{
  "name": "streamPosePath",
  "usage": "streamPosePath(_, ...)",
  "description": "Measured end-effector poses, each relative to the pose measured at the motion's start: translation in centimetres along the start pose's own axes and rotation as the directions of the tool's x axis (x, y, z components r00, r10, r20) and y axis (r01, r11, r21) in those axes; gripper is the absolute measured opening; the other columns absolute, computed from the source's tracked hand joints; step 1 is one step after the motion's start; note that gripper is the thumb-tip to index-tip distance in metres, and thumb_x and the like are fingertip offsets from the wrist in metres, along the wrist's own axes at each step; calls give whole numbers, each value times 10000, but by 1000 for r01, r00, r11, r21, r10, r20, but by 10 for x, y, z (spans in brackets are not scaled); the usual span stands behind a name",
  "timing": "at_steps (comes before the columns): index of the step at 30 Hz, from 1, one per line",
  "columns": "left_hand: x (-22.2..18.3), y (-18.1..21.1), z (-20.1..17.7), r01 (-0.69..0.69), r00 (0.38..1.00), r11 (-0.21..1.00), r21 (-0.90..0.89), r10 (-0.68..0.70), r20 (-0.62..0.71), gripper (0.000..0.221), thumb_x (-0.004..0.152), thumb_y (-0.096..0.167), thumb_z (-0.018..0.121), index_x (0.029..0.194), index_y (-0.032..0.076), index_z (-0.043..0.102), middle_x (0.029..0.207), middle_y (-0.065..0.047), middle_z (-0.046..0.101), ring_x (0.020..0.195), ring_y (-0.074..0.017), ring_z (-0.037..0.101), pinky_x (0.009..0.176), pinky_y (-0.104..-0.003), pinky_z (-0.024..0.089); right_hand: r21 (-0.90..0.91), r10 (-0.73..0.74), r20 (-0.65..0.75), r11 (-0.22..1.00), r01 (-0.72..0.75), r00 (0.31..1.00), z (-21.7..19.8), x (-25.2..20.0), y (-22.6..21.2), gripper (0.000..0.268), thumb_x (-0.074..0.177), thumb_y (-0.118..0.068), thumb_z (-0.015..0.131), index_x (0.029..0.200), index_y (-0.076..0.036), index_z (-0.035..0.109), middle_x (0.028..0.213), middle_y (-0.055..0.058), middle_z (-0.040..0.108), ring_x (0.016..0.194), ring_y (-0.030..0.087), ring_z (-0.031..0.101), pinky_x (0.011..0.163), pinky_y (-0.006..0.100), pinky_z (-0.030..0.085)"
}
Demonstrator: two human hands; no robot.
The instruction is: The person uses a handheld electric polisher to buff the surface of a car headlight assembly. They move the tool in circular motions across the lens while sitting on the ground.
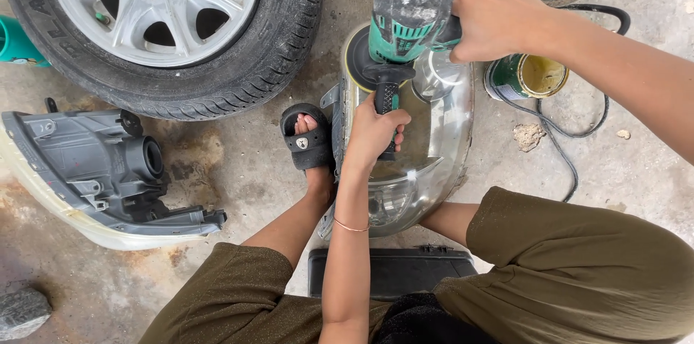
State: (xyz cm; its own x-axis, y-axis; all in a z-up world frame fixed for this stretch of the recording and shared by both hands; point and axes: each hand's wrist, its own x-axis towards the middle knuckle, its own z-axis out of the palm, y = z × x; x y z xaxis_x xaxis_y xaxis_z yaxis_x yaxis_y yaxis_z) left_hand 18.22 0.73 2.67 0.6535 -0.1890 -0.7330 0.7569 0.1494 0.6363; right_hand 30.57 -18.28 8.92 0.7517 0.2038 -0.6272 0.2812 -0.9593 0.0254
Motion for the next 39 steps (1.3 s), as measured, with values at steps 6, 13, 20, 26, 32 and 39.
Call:
streamPosePath(6, -5, 1, -21, -37, 998, 999, 21, 38, -47, 245, 751, 30, 607, 958, 36, 477, 619, -100, 510, 468, -190, 423, 416, -337, 372, 46, -27, 31, 999, 25, 999, -9, 10, -24, 273, 695, -191, 656, 820, 36, 571, 780, 235, 600, 687, 400, 585, 533, 477, 472)
streamPosePath(13, -10, 1, -42, -13, 996, 1000, 9, 13, -87, 230, 762, 34, 629, 906, 63, 452, 610, -84, 494, 451, -188, 443, 418, -334, 367, 25, -110, 3, 994, 110, 994, -4, 25, -44, 376, 712, -263, 646, 954, 24, 645, 856, 299, 641, 784, 495, 635, 589, 533, 510)
streamPosePath(20, -4, 1, -34, -13, 998, 1000, 16, 14, -64, 237, 748, 19, 614, 898, 69, 437, 619, -86, 489, 444, -175, 427, 412, -334, 374, 24, -83, 9, 996, 83, 996, -9, 15, -37, 394, 702, -247, 685, 971, 39, 649, 851, 301, 642, 780, 486, 641, 585, 535, 519)
streamPosePath(26, 5, 2, -10, -26, 1000, 999, 34, 27, -4, 246, 739, 14, 582, 957, 45, 473, 619, -79, 477, 450, -161, 421, 409, -334, 371, 63, -16, -11, 998, 17, 1000, 3, 4, -5, 347, 692, -246, 694, 804, 60, 572, 738, 251, 582, 689, 417, 577, 524, 484, 455)
streamPosePath(32, 14, 7, 25, -54, 997, 986, 158, 43, 70, 188, 740, 23, 567, 895, 53, 465, 630, -77, 509, 480, -167, 455, 434, -343, 429, 49, -18, -71, 999, 22, 997, 33, 1, 51, 401, 711, -318, 721, 647, 8, 497, 556, 130, 488, 607, 296, 506, 495, 394, 411)
streamPosePath(39, 28, 12, 66, -57, 989, 922, 384, -2, 151, 162, 711, 102, 528, 861, 63, 481, 610, -88, 552, 463, -196, 507, 480, -350, 443, 63, -16, -145, 998, 25, 989, 74, -11, 117, 438, 748, -426, 709, 756, -36, 512, 566, 84, 470, 584, 260, 437, 605, 362, 460)
